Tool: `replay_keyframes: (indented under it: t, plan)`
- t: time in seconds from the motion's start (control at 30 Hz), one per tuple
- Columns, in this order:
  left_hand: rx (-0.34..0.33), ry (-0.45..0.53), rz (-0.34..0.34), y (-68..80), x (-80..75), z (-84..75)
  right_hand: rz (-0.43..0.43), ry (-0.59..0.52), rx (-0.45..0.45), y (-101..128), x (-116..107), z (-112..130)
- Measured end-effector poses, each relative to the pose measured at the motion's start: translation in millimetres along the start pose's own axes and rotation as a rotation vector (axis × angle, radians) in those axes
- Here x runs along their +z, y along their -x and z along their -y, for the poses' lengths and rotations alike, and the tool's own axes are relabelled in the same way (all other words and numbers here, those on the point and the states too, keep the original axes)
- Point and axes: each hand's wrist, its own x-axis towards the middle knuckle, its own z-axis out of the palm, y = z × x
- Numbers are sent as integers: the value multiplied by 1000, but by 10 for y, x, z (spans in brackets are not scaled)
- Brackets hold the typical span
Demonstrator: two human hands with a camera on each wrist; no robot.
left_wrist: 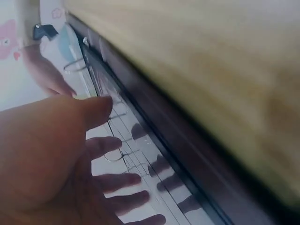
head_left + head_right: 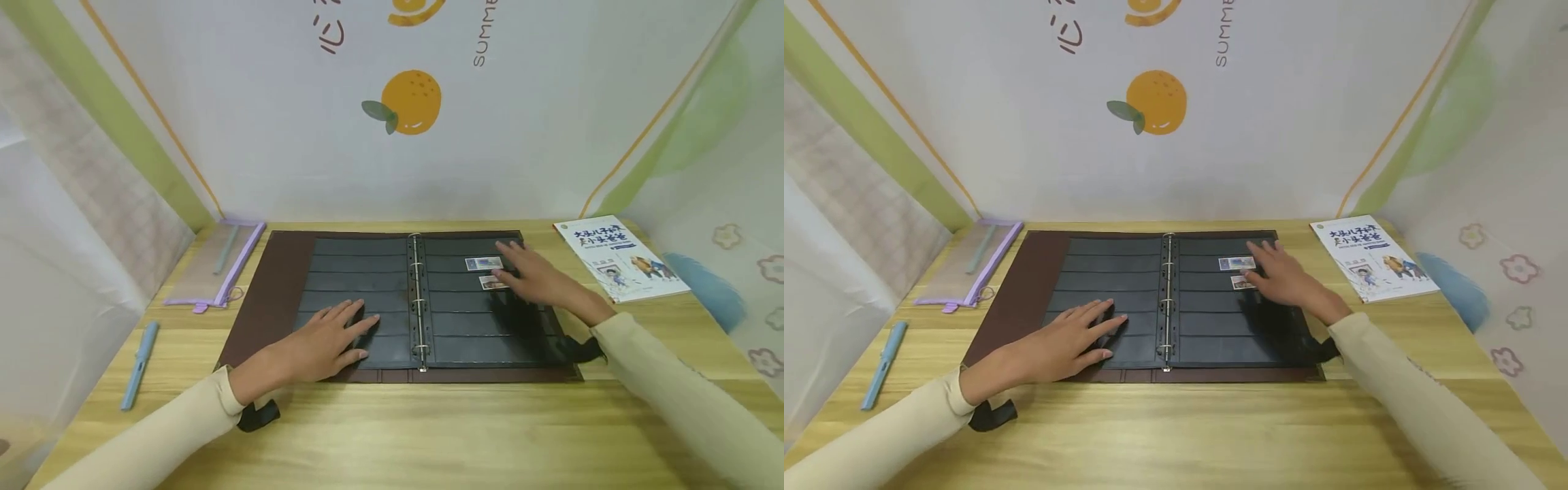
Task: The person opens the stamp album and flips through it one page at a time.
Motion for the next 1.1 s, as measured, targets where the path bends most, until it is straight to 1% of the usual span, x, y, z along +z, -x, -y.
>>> replay_keyframes:
  t: [0.1, 0.17, 0.27, 0.37, 0.47, 0.57, 0.67, 0.73, 0.77, 0.83, 0.9, 0.97, 1.0, 1.03, 1.07, 1.1]
  plan:
    - [6, 14, -13, -127, -24, 28, -10, -26, 95, -197, -99, -270]
    - [6, 18, -11, -223, -39, 42, -6, -57, 144, -264, -127, -370]
    - [-2, 12, 4, -343, -63, 54, -29, -130, 181, -302, -145, -400]
    - [-26, 3, 55, -400, -81, 53, -70, -249, 249, -318, -157, -364]
    - [-37, 3, 113, -410, -78, 37, -159, -385, 330, -337, -167, -312]
    - [-38, 14, 149, -404, -63, 11, -284, -493, 392, -360, -170, -285]
    - [-47, 16, 163, -404, -49, -6, -378, -551, 430, -392, -168, -297]
    - [-52, 16, 164, -404, -40, -10, -391, -570, 438, -411, -162, -335]
    - [-54, 16, 165, -406, -36, -11, -379, -583, 436, -418, -159, -366]
    - [-52, 16, 162, -409, -32, -11, -316, -636, 405, -411, -162, -446]
    - [-51, 19, 161, -410, -34, -13, -206, -714, 344, -362, -183, -544]
    - [-52, 21, 160, -409, -36, -13, -66, -812, 256, -285, -204, -639]
    - [-52, 23, 158, -407, -36, -12, 4, -882, 213, -232, -209, -674]
    - [-52, 26, 156, -404, -36, -11, 72, -975, 158, -172, -208, -701]
    - [-52, 30, 155, -400, -34, -10, 141, -1088, 99, -104, -199, -725]
    - [-52, 32, 154, -397, -31, -9, 210, -1224, 35, -36, -180, -743]
